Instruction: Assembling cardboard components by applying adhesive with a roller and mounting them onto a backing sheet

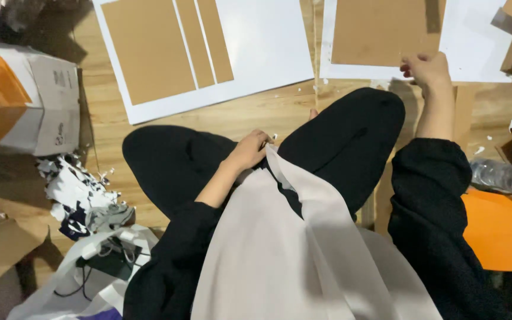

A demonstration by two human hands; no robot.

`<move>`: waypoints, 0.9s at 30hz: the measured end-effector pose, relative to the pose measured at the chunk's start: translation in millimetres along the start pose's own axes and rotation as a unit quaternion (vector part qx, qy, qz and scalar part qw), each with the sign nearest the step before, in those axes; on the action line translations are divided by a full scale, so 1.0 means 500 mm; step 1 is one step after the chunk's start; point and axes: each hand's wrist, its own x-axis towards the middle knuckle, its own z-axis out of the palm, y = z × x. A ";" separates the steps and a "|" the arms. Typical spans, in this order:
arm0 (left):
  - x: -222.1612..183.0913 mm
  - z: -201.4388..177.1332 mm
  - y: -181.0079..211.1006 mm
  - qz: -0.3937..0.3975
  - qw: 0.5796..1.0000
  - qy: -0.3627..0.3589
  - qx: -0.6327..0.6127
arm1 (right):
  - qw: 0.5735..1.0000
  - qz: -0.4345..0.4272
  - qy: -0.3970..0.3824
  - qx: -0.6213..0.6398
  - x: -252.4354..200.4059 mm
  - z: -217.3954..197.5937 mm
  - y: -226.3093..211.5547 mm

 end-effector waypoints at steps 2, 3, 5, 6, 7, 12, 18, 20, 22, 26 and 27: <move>0.026 -0.048 0.035 -0.015 0.999 -0.016 -0.047 | 0.999 -0.004 0.010 -0.032 -0.009 0.025 -0.088; 0.041 -0.079 0.070 -0.035 0.993 -0.013 -0.110 | 0.999 -0.008 0.009 -0.044 -0.014 0.040 -0.131; 0.082 -0.119 0.118 -0.053 0.984 -0.018 -0.171 | 0.999 -0.007 0.012 -0.052 0.027 0.080 -0.151; 0.119 -0.132 0.134 -0.066 0.984 -0.003 -0.166 | 0.989 -0.012 0.033 -0.144 0.081 0.097 -0.134; 0.158 -0.144 0.153 -0.077 0.984 0.012 -0.162 | 0.970 -0.015 0.053 -0.235 0.136 0.111 -0.117; 0.358 -0.124 0.176 -0.086 0.939 -0.010 -0.333 | 0.962 0.094 0.065 -0.249 0.143 0.028 -0.109; 0.576 -0.012 0.080 -0.205 0.884 0.033 -0.420 | 0.962 0.086 0.067 -0.250 0.167 0.002 -0.005; 0.617 0.006 0.063 -0.239 0.883 0.055 -0.400 | 0.963 0.086 0.067 -0.248 0.192 0.022 0.019; 0.651 0.015 0.053 -0.245 0.896 0.077 -0.362 | 0.948 0.055 0.099 -0.296 0.271 0.058 0.092; 0.661 0.041 0.061 -0.278 0.891 0.049 -0.356 | 0.952 0.036 0.085 -0.290 0.233 0.037 0.043; 0.678 0.063 0.038 -0.280 0.892 0.050 -0.351 | 0.952 0.038 0.083 -0.294 0.243 0.039 0.052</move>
